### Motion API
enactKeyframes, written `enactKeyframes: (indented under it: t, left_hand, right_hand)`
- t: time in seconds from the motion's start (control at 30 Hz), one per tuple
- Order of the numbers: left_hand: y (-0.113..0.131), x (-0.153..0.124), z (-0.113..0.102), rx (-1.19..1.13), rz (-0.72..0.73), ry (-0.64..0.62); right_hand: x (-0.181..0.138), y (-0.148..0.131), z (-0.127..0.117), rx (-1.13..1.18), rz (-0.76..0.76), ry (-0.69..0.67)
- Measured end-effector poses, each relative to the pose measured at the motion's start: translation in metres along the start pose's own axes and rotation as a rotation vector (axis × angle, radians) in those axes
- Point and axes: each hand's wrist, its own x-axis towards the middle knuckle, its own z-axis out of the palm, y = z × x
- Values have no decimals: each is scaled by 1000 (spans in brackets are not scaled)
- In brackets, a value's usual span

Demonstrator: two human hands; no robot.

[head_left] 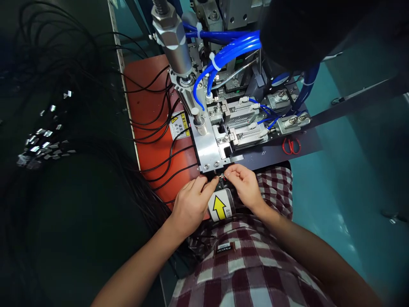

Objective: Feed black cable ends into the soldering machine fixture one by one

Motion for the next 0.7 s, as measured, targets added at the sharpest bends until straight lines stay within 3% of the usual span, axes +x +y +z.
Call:
enactKeyframes:
  t: [0.17, 0.3, 0.5, 0.7]
  left_hand:
    - [0, 1, 0, -34, -5, 1]
    - [0, 3, -1, -67, -2, -6]
    - [-1, 1, 0, -44, -10, -1]
    - [1, 1, -1, 16, -6, 24]
  right_hand:
    - [4, -6, 1, 245, 271, -48]
    - [-1, -5, -4, 289, 288, -44]
    - [-17, 3, -6, 11, 118, -50]
    - [-18, -9, -11, -631, -348, 47]
